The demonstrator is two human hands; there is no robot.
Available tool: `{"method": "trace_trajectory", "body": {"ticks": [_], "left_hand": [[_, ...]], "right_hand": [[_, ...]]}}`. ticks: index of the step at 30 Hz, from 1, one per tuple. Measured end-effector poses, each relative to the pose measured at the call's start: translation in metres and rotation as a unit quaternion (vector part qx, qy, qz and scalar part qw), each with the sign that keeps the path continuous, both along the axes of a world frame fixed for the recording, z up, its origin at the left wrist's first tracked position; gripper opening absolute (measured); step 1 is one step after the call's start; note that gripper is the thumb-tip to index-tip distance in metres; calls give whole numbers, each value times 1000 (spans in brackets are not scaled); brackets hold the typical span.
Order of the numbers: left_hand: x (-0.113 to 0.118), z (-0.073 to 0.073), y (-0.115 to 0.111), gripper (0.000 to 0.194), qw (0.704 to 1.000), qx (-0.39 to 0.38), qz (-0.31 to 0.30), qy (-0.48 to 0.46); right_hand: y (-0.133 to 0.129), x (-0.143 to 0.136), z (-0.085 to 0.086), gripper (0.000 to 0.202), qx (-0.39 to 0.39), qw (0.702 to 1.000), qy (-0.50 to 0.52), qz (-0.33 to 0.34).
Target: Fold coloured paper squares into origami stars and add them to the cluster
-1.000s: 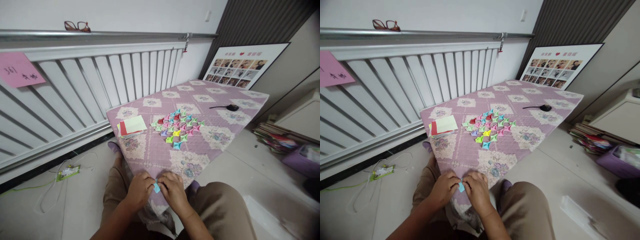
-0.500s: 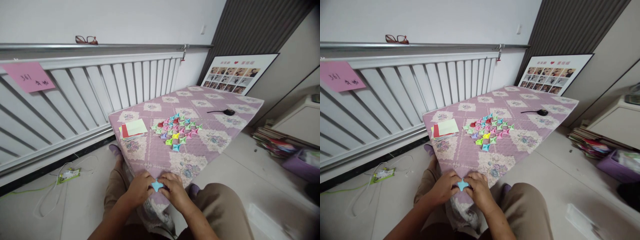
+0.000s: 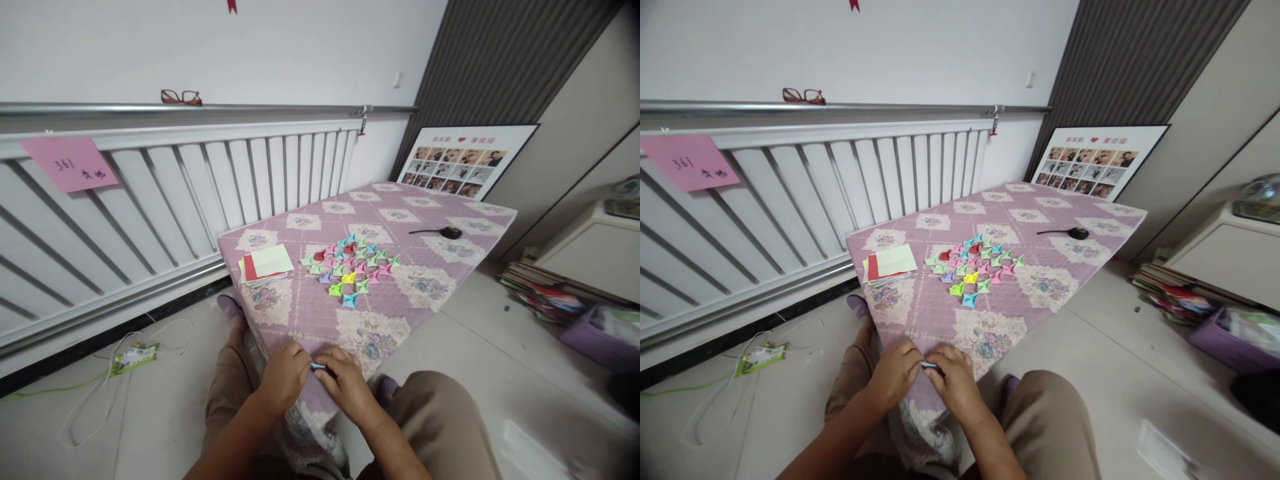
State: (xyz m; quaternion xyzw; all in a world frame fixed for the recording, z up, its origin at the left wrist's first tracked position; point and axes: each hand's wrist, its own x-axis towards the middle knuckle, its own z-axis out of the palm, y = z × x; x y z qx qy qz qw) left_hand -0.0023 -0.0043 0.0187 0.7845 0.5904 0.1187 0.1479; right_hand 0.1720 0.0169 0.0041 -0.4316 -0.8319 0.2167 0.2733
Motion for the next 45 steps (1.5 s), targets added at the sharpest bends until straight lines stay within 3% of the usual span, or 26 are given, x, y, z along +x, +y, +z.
{"method": "trace_trajectory", "body": {"ticks": [3, 6, 13, 22, 28, 35, 37, 45], "left_hand": [[-3, 11, 3, 16, 999, -36, -32, -13], [-6, 16, 6, 11, 996, -70, -62, -12], [-2, 4, 12, 14, 994, -87, -64, -19], [0, -6, 8, 18, 995, -77, -40, -42], [1, -15, -1, 22, 999, -23, -27, -12], [-4, -29, -10, 12, 992, 56, -89, 64], [-6, -32, -12, 13, 989, 73, -104, 69], [-8, -31, -31, 33, 980, 82, -119, 134]], "right_hand": [[0, 0, 5, 14, -25, 997, 65, 13], [-5, -1, 9, 13, -66, 996, 64, 4], [-11, -1, 5, 12, -36, 997, -49, -37], [-3, 3, -5, 14, -7, 995, -92, -40], [-7, 4, -12, 10, 57, 991, -118, -24], [-8, 9, -23, 10, 157, 977, -143, 18], [-10, 11, -22, 6, 161, 977, -139, 31], [-28, 15, -21, 32, 123, 985, -117, 18]]}}
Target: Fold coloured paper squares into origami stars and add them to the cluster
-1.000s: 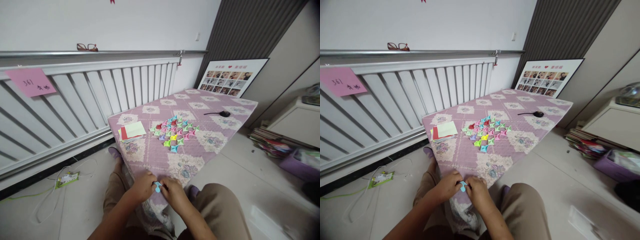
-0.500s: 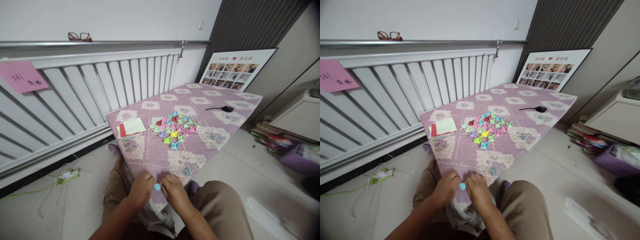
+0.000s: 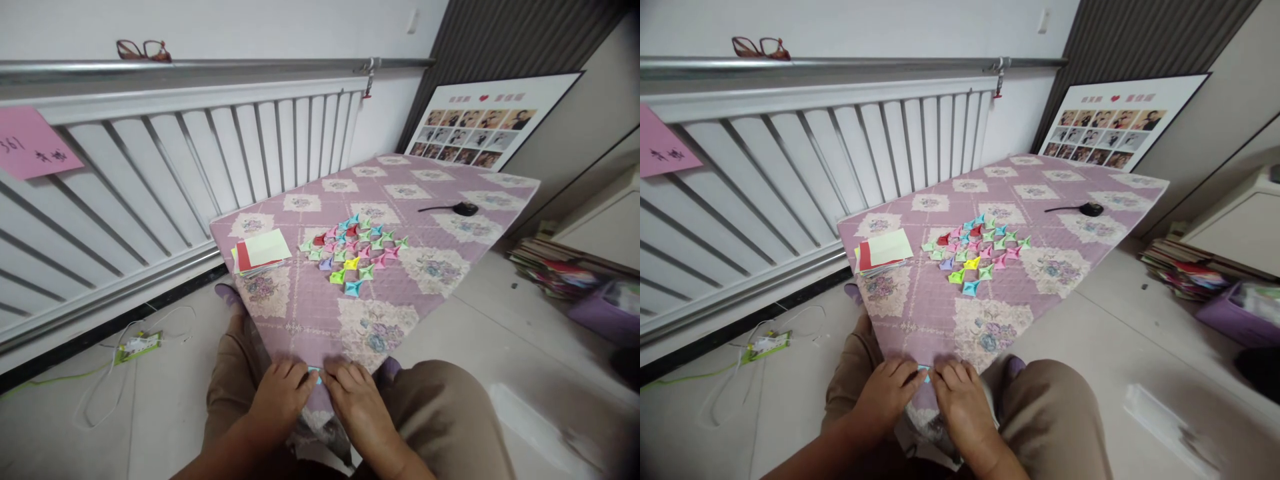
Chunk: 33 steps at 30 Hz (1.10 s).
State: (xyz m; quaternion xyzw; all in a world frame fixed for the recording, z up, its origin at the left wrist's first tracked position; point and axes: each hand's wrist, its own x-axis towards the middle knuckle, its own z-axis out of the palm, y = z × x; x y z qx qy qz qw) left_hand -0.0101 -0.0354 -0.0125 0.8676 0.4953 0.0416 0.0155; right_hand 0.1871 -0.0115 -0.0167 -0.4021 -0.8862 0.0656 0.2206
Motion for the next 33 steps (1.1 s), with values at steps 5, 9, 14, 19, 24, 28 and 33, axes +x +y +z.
{"method": "trace_trajectory", "body": {"ticks": [5, 9, 14, 19, 24, 28, 33], "left_hand": [[4, 2, -6, 37, 999, -2, -4, 42], [2, -1, -7, 39, 1000, 3, -7, 28], [5, -8, -11, 40, 997, -13, 61, -50], [10, -3, -10, 44, 967, -59, 133, -210], [11, -1, -4, 47, 901, -90, 212, -369], [16, -1, -4, 46, 823, -174, 252, -479], [21, 14, -6, 29, 744, -233, 258, -570]], "right_hand": [[8, -6, 13, 17, -97, 993, 19, -58], [20, -17, 19, 5, -136, 984, -27, -108], [23, -22, 23, 6, -167, 979, -44, -108], [25, -24, 32, 4, -214, 969, -52, -115], [22, -24, 31, 8, -225, 968, -1, -109], [12, -20, 27, 10, -254, 959, 90, -84], [1, -16, 31, 8, -384, 880, 276, -47]]}}
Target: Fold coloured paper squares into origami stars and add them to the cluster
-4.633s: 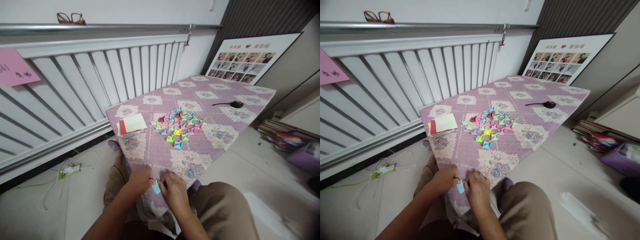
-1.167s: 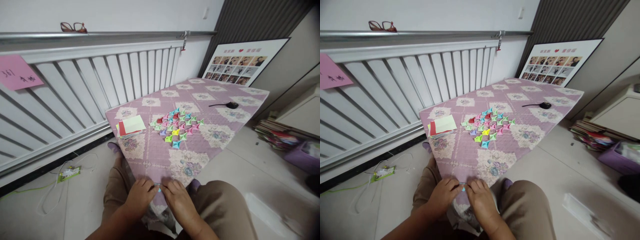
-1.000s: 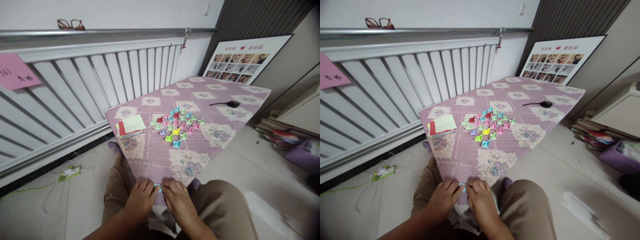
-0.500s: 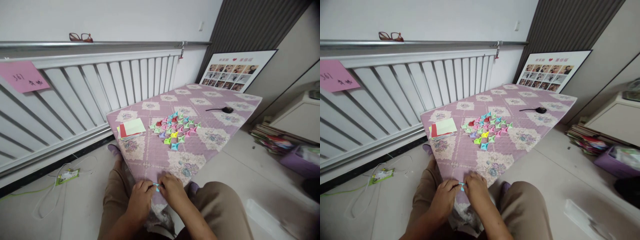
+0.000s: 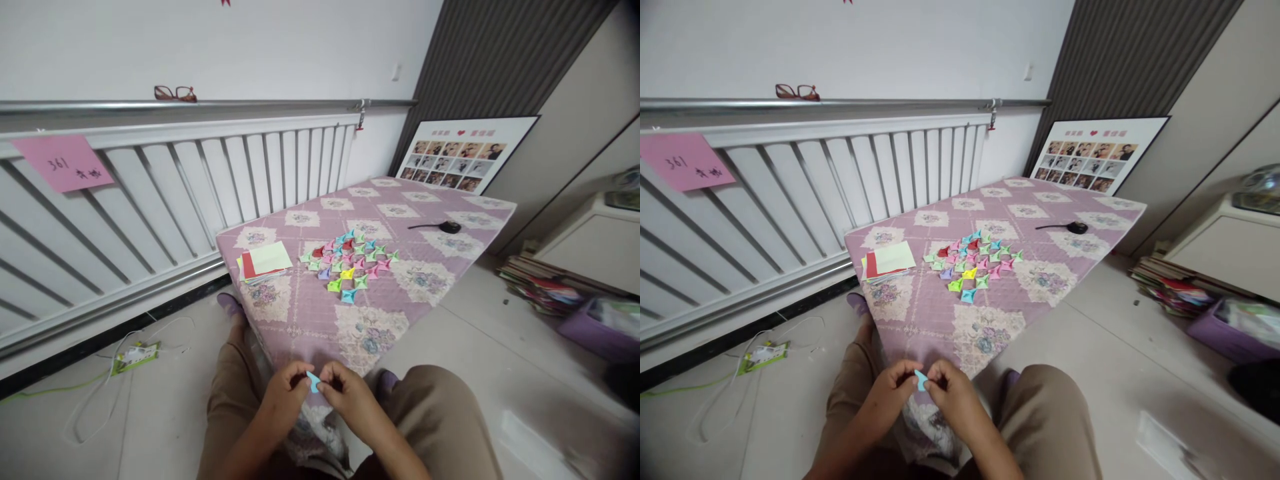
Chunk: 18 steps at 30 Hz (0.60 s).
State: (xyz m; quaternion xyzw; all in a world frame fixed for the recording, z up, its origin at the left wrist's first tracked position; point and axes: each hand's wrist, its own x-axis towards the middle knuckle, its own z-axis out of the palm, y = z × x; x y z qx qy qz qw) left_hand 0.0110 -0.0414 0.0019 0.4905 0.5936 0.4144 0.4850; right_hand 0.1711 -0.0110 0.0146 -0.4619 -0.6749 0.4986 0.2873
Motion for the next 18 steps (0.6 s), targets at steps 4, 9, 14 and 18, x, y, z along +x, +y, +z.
{"method": "trace_trajectory", "body": {"ticks": [4, 9, 14, 18], "left_hand": [[2, 16, 0, 23, 994, -46, 15, -100], [9, 27, 0, 15, 967, -72, 63, -234], [12, 32, 0, 28, 940, -111, 93, -309], [11, 32, -2, 29, 939, -114, 71, -316]], "right_hand": [[-4, 0, 6, 14, -71, 992, 107, 4], [-7, -3, 12, 25, -96, 983, 156, -11], [-12, 1, 18, 19, -61, 990, 128, 13], [-13, 4, 19, 19, -29, 995, 94, 3]]}}
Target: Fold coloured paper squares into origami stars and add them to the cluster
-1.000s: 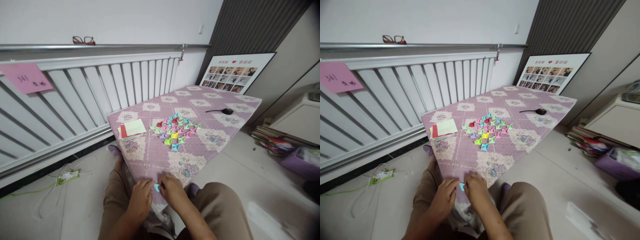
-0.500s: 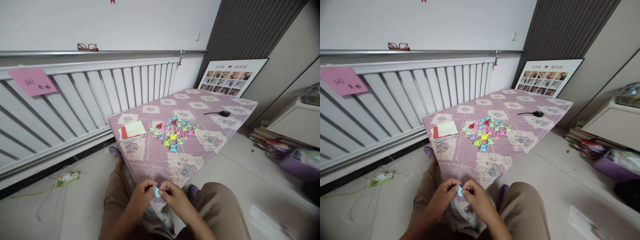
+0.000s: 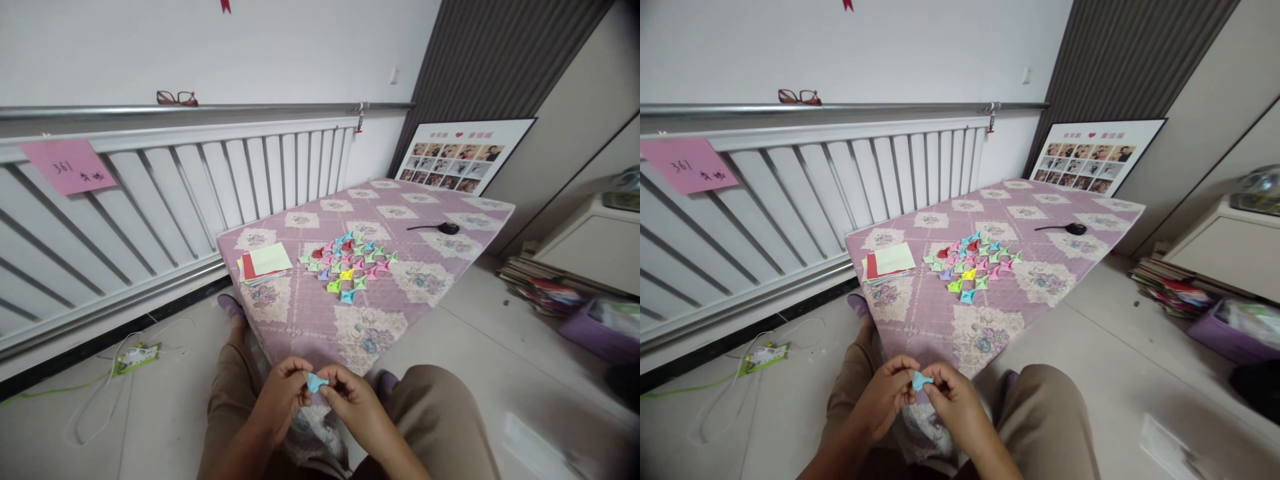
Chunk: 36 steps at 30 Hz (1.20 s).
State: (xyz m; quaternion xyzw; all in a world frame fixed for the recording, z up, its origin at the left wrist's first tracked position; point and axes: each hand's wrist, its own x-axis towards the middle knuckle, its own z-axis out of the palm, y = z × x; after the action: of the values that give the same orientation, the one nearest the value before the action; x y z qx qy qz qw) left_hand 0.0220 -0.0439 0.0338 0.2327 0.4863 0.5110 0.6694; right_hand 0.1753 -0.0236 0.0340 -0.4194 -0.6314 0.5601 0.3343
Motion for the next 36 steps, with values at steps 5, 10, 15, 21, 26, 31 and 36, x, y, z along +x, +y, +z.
{"method": "trace_trajectory", "body": {"ticks": [5, 10, 15, 21, 26, 31, 36], "left_hand": [[-4, -4, -3, 36, 999, 24, -34, 13], [-8, -9, -1, 34, 989, 47, -64, 122], [-7, -7, 2, 31, 978, 54, -74, 186], [-6, -13, 5, 28, 956, 93, -81, 266], [-9, -14, 9, 14, 886, 176, -101, 418], [-10, -9, 13, 21, 765, 210, -193, 578], [-7, -14, 23, 20, 714, 225, -204, 630]], "right_hand": [[2, 3, 0, 26, -23, 999, 29, -20], [2, 6, -5, 29, -3, 999, 2, -39], [2, 5, -11, 20, 73, 992, -58, -85], [5, 5, -10, 10, 152, 975, -145, -72], [9, 7, -13, 12, 184, 965, -177, -61], [16, 8, -16, 11, 202, 959, -196, -31], [23, 7, -19, 11, 222, 950, -218, -29]]}}
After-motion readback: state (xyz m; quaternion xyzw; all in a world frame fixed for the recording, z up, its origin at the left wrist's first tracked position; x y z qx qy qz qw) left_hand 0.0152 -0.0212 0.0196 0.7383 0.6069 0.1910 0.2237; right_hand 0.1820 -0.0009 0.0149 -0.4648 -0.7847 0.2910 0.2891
